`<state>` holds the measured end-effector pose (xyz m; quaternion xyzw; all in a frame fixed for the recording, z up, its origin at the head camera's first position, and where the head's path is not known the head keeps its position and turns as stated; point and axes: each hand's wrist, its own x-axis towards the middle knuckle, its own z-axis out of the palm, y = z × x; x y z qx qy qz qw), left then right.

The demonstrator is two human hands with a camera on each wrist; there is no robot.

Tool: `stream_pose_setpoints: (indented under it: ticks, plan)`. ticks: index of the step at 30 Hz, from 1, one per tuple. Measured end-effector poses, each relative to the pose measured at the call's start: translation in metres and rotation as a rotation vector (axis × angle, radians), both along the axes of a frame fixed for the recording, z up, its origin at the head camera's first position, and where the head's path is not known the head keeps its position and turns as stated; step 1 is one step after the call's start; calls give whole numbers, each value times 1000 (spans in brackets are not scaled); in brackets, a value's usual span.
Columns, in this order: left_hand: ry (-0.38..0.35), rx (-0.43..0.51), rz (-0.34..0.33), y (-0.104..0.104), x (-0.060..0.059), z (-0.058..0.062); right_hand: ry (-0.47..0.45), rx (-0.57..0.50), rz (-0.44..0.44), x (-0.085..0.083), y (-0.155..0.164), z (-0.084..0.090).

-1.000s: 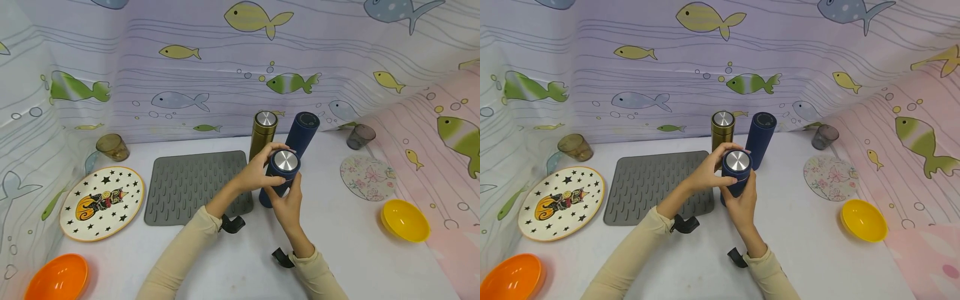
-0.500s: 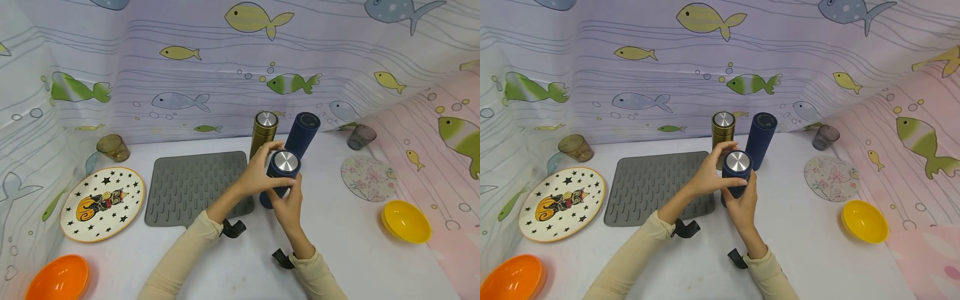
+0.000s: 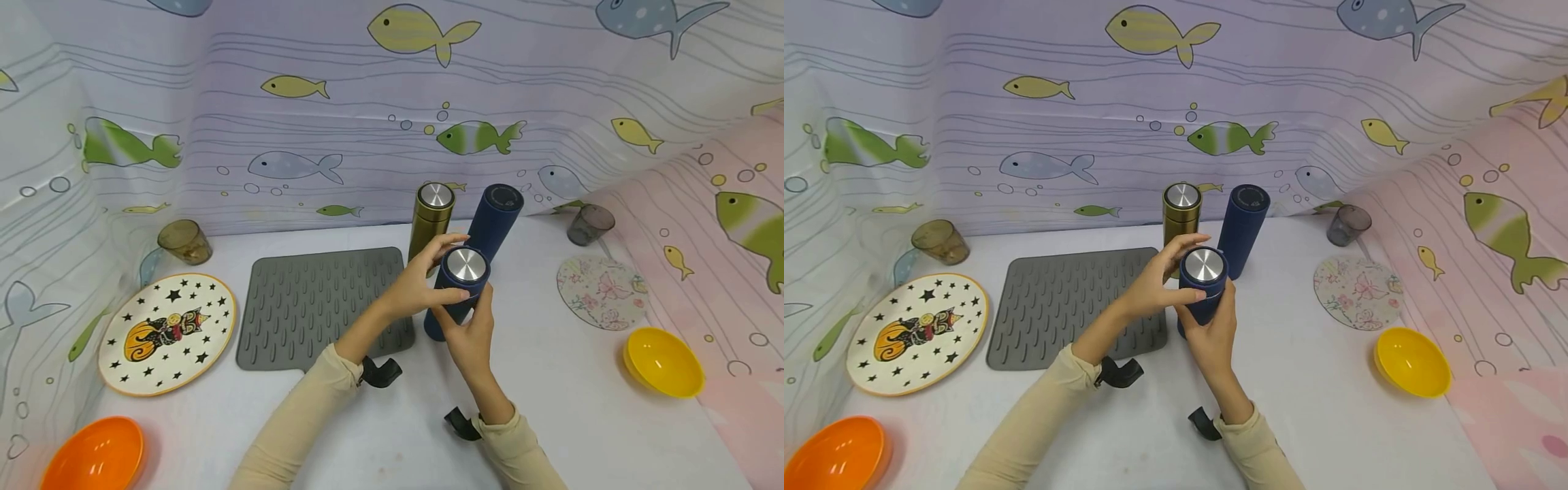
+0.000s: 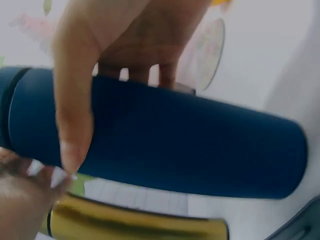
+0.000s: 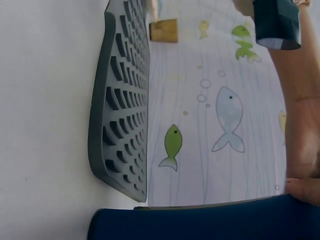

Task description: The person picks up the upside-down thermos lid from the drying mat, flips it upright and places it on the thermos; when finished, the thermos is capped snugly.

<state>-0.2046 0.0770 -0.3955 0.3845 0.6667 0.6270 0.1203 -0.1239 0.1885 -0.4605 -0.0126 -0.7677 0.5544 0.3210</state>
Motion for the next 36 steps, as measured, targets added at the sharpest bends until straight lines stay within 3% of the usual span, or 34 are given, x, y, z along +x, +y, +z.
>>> stream_pose_setpoints:
  ticks: [6,10,15,17,19,21,25,30,34,36]
  plan:
    - [20,-60,62,2,3,-5,-12,17,-16,0,1,-1]
    - [30,-8,22,3,2,-6,-18,10,-10,0,1,-2]
    - [52,-48,79,5,4,-2,-12,3,-2,0,1,-3]
    - [31,-29,53,4,3,-1,-9,4,-1,0,0,-1]
    - [13,-6,2,3,1,0,-12,3,-5,0,-1,2]
    - [15,-24,-3,4,1,0,-12,1,-4,3,-4,11]
    - [72,-107,78,5,5,1,-6,25,-8,9,-10,28]
    - [13,-46,5,4,3,1,0,42,-1,12,-12,34]
    - [22,-85,20,3,2,1,0,19,5,11,-12,33]
    - [-4,-46,-10,2,1,0,-4,12,8,11,-12,33]
